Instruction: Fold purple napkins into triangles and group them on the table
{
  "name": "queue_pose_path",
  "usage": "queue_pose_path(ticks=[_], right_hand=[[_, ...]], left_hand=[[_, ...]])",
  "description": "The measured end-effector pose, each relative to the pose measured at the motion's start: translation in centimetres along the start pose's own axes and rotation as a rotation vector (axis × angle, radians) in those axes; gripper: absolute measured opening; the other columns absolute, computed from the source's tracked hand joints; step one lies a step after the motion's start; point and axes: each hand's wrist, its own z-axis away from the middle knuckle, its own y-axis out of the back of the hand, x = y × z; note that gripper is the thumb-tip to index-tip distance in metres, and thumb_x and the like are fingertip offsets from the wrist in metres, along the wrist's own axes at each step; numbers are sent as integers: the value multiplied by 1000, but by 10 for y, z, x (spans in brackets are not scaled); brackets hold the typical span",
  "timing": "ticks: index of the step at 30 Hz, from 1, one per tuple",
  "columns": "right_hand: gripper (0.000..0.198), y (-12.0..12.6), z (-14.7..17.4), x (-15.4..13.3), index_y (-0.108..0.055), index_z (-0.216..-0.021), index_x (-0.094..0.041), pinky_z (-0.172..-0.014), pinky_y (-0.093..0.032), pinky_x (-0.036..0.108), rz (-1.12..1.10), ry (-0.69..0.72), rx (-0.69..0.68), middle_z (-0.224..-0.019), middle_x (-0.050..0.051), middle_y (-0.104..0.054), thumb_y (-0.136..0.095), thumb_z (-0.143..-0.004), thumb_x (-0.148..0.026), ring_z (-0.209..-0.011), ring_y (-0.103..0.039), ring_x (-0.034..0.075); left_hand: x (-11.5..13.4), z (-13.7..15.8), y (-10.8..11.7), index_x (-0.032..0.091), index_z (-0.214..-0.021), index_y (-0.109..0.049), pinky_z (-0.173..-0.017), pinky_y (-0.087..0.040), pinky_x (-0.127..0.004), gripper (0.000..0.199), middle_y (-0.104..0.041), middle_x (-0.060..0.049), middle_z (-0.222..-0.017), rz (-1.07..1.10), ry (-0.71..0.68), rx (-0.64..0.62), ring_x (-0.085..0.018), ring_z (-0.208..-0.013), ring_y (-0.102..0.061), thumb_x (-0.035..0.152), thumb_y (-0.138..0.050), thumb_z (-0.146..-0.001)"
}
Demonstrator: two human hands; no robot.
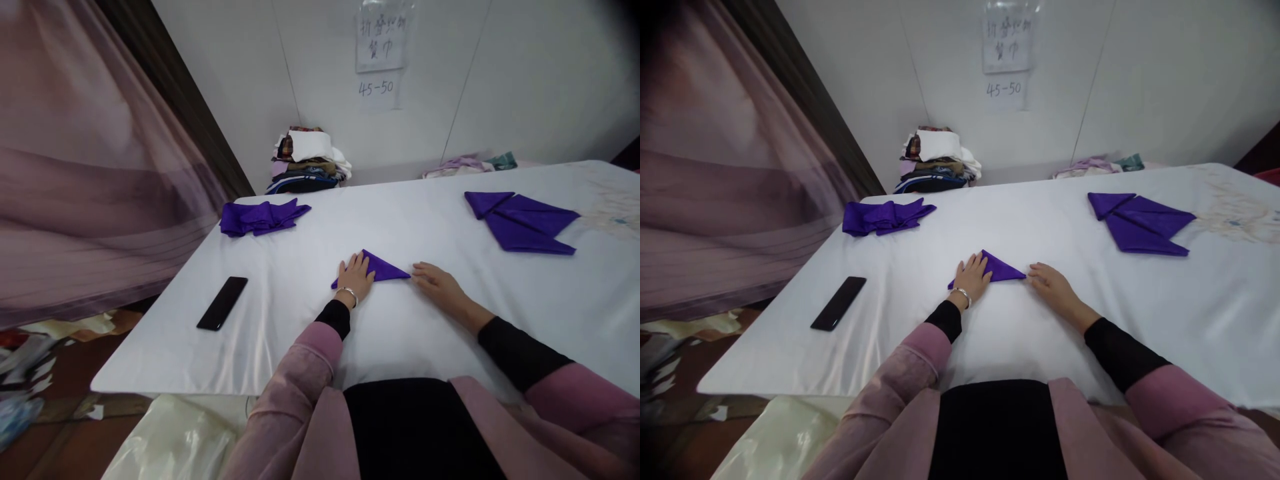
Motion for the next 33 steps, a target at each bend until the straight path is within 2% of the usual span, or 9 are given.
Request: queue_pose_path(ticks=[4, 9, 12, 19, 24, 29, 33], right_hand=[[29, -10, -13, -10, -67, -84, -25, -103, -34, 50, 69, 35, -45, -124, 6, -59, -48, -82, -47, -127, -41, 28], [36, -15, -24, -14, -65, -72, -23, -103, -32, 51, 176, -45, -86, -129, 9, -55, -42, -85, -47, -130, -35, 29], [33, -16, -29, -13, -63, -71, -22, -103, -29, 54, 184, -61, -117, -131, 9, -53, -42, -86, -43, -131, -34, 30], [31, -18, -34, -6, -56, -65, -23, -103, -21, 59, 192, 1, -108, -132, 6, -53, -41, -84, -42, -132, -32, 30], [28, -19, -30, -4, -53, -66, -23, -104, -21, 57, 194, -4, -103, -132, 7, -53, -44, -83, -43, -130, -36, 29], [25, -20, -27, 0, -57, -73, -23, -103, -23, 57, 202, -2, -68, -130, 9, -54, -44, -82, -42, -128, -39, 30], [33, -22, -25, -9, -59, -106, -22, -106, -21, 55, 256, 66, -28, -133, 10, -51, -38, -86, -37, -130, -36, 28]], left_hand=[[1, 0, 1, 24, -144, -23, -113, -13, -49, 56, -16, 1, -154, 3, 6, -13, -23, -140, -10, 45, -16, -93], [0, 0, 1, 22, -144, -24, -113, -14, -50, 57, -16, 0, -154, -1, 3, -8, -23, -140, -11, 45, -17, -93], [0, 1, 2, 22, -144, -24, -113, -14, -50, 57, -16, 0, -154, 3, -2, -12, -22, -140, -11, 45, -16, -93], [1, 2, 4, 23, -144, -23, -113, -14, -49, 57, -15, 1, -154, 16, 11, -18, -22, -141, -10, 47, -14, -93], [2, 3, 4, 22, -144, -25, -113, -13, -49, 57, -15, 0, -154, 21, 14, -18, -20, -140, -11, 46, -14, -93], [2, 2, 2, 20, -144, -24, -113, -14, -50, 58, -15, 0, -154, 16, 15, -11, -20, -140, -11, 47, -14, -93], [2, 2, 0, 23, -144, -25, -113, -14, -49, 57, -16, 1, -153, 10, 21, 2, -21, -140, -12, 47, -16, -93]])
